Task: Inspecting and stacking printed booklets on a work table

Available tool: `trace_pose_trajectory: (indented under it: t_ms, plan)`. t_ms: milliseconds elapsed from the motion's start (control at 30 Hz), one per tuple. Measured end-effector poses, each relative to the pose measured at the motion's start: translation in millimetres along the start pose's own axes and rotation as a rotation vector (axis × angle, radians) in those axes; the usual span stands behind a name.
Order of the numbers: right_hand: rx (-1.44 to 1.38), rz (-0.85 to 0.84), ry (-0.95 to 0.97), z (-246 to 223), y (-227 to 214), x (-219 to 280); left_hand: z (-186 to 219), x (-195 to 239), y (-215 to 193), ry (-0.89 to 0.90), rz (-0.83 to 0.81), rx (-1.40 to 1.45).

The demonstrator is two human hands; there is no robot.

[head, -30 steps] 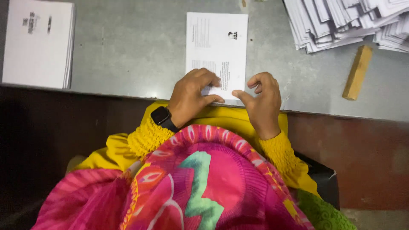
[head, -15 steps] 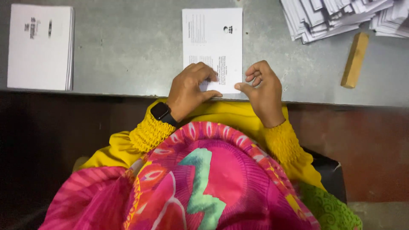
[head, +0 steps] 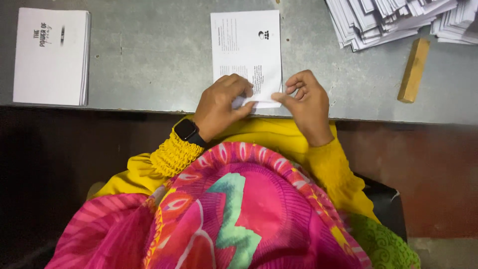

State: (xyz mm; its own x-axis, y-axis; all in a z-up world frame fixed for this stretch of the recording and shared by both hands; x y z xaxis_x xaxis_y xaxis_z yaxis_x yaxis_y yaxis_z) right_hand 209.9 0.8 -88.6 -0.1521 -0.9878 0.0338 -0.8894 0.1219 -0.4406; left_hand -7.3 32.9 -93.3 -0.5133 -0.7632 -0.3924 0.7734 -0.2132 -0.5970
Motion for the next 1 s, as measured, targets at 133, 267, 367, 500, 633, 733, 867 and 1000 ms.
trace_pose_trajectory:
  t_ms: [133,267,367,500,633,733,867,1000]
  plan:
    - [-0.245,0.035,0.019,15.9,-15.2,2.7,13.1,1.2,-7.4,0.025,0.136,-0.050]
    - [-0.277,0.075,0.061,-37.4,-42.7,25.4,1.6,7.9,-27.5,-0.064,0.279,0.040]
    - [-0.360,0.109,-0.066,-52.7,-58.9,37.4,19.7,7.9,-56.4,-0.006,0.403,0.016]
    - [-0.577,-0.113,-0.278,-98.9,-70.0,61.4,43.8,15.4,-77.2,-0.056,0.150,-0.068]
    - [-1.027,-0.869,-0.429,-133.5,-61.6,77.9,23.7,36.6,-54.3,0.030,-0.167,-0.208]
    - [-0.837,-0.669,-0.430,-117.8,-52.1,77.8,6.8,56.5,-19.8,0.194,-0.154,-0.604]
    - [-0.606,-0.427,-0.394,-86.6,-57.7,98.3,-8.6,61.4,-13.2,0.290,-0.050,-0.778]
    - [-0.283,-0.140,-0.379,-58.9,-49.5,53.0,5.3,42.4,-39.2,0.231,0.007,-0.580]
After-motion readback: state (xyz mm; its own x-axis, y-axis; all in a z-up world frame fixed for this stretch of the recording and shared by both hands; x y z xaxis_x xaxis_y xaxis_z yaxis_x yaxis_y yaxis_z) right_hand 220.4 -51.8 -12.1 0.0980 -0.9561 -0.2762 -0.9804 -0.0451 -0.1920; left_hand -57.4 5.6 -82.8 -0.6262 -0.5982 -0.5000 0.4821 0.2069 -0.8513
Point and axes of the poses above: each hand's wrist, its own x-axis away from the middle knuckle, its own y-axis out of the palm, z = x × y, the point moved 1 cm from there along -x, towards the middle knuckle, and after that the axes turned 2 degrees about y, right-handed, at the moved point
